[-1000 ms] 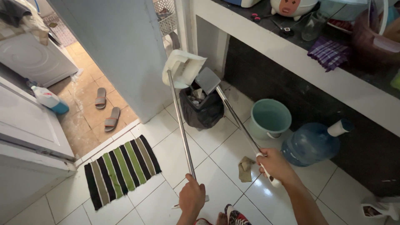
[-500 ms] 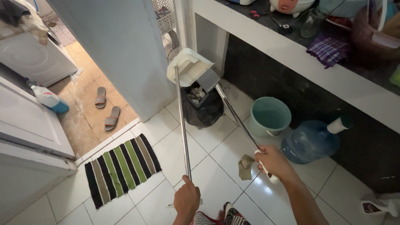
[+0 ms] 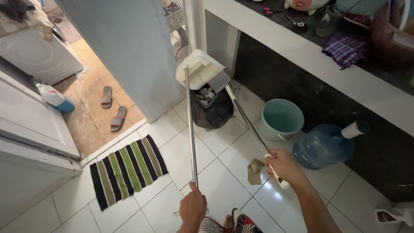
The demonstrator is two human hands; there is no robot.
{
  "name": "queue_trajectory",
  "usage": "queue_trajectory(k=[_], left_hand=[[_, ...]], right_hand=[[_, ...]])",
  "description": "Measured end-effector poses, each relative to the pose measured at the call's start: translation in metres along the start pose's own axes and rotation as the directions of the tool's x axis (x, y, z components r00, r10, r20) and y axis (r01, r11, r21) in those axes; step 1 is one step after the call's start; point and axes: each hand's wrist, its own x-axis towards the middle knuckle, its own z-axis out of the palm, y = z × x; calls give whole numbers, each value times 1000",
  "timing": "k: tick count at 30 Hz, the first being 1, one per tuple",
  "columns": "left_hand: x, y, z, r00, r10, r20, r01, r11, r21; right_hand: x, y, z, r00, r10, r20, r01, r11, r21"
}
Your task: The person sweeps the tiled floor behind doors and around furniture with a broom and collects the debris into a dustpan.
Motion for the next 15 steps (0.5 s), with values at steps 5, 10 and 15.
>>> queue_trajectory(k=[5, 10, 15], left_hand=[[2, -10, 0, 1000, -2, -26, 1, 999, -38], [-8, -11, 11, 1000, -20, -24, 19, 999, -38], [-9, -17, 5, 1000, -8, -10, 7, 1000, -30]], right_hand=[[-8, -14, -3, 996, 87, -21, -89, 992, -87], [5, 6, -3, 999, -31, 18, 30, 999, 45], [14, 12, -6, 998, 54, 11, -53, 997, -49]])
